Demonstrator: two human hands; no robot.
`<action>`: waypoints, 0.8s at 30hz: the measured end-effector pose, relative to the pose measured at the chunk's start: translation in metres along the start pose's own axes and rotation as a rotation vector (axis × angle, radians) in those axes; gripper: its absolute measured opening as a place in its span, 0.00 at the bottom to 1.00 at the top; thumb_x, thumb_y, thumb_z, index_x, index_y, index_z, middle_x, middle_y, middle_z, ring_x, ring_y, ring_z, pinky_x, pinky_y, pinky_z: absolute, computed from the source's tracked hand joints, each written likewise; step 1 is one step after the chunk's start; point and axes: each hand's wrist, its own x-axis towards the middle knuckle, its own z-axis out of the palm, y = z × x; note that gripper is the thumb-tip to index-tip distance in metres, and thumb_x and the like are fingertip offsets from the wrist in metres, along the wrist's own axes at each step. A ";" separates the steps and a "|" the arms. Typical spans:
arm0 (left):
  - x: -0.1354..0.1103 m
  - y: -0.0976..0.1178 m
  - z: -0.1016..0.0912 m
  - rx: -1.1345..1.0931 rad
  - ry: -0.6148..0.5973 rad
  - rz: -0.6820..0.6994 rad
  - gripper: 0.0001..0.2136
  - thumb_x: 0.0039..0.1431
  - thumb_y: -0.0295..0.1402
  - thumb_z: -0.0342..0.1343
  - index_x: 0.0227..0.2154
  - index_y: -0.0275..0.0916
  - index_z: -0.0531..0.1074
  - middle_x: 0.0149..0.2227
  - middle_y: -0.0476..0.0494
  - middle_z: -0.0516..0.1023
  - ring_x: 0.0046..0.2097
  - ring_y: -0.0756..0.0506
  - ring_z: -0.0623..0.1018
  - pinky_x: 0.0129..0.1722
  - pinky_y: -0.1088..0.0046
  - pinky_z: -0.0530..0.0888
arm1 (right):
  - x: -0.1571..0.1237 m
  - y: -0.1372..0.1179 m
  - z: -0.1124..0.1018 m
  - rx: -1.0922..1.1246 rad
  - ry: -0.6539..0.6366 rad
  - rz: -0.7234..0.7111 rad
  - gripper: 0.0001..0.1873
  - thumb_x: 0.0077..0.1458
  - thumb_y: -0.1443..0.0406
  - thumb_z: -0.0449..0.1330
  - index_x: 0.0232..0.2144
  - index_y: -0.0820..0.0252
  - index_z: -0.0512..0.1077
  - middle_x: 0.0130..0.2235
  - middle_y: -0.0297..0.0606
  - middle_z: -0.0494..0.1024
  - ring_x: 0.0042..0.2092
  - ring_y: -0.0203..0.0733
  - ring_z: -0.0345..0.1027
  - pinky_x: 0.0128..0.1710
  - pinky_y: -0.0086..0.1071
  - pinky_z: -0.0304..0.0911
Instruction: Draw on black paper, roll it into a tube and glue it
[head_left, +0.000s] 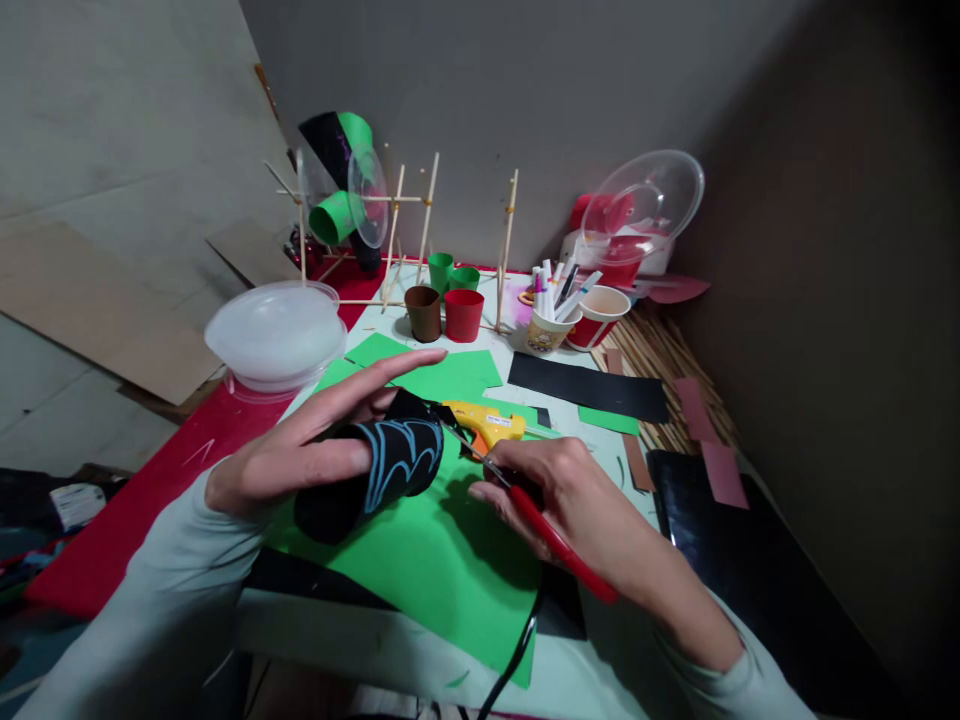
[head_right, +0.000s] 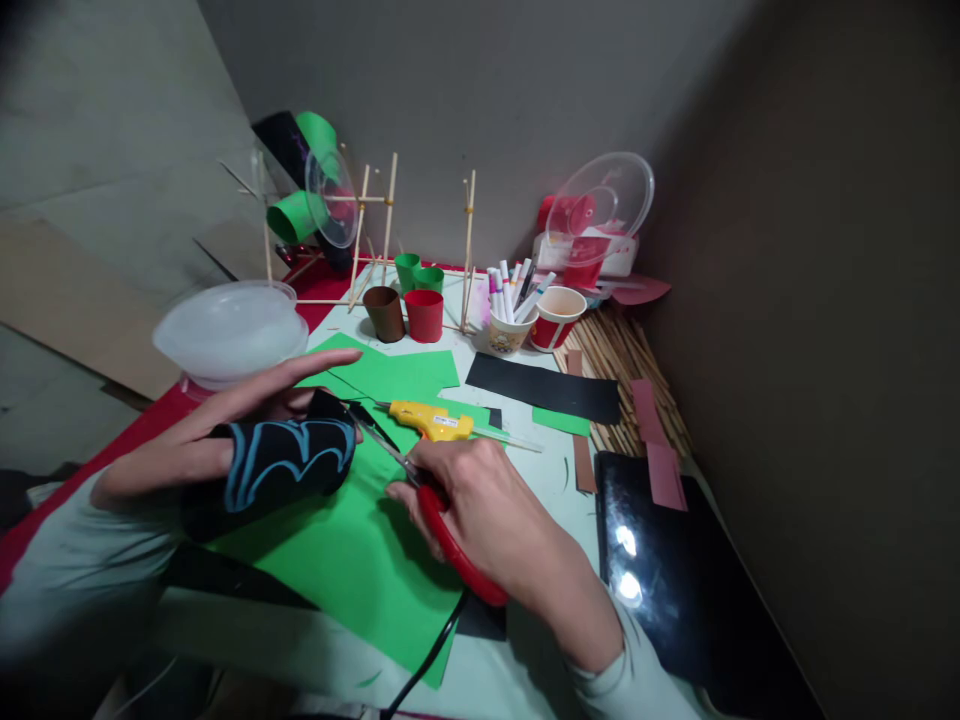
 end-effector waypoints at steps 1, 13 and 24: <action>0.000 0.000 -0.002 -0.021 -0.001 -0.014 0.35 0.59 0.52 0.54 0.69 0.53 0.58 0.64 0.46 0.72 0.60 0.28 0.74 0.57 0.54 0.73 | 0.000 0.000 0.000 -0.005 0.000 -0.004 0.18 0.66 0.63 0.58 0.24 0.57 0.61 0.22 0.26 0.61 0.24 0.32 0.48 0.26 0.29 0.47; -0.008 -0.026 -0.026 0.213 -0.282 -0.107 0.31 0.61 0.49 0.59 0.67 0.58 0.62 0.67 0.48 0.70 0.67 0.31 0.69 0.65 0.54 0.65 | 0.000 0.002 -0.012 0.022 -0.039 0.010 0.22 0.64 0.53 0.61 0.23 0.58 0.65 0.22 0.28 0.65 0.26 0.33 0.47 0.25 0.30 0.47; 0.006 -0.032 -0.027 0.370 -0.225 -0.169 0.42 0.57 0.54 0.63 0.71 0.50 0.53 0.68 0.37 0.68 0.67 0.33 0.69 0.65 0.51 0.65 | 0.005 0.014 -0.009 0.132 0.008 0.056 0.23 0.65 0.48 0.59 0.29 0.62 0.73 0.25 0.31 0.73 0.25 0.32 0.59 0.26 0.27 0.53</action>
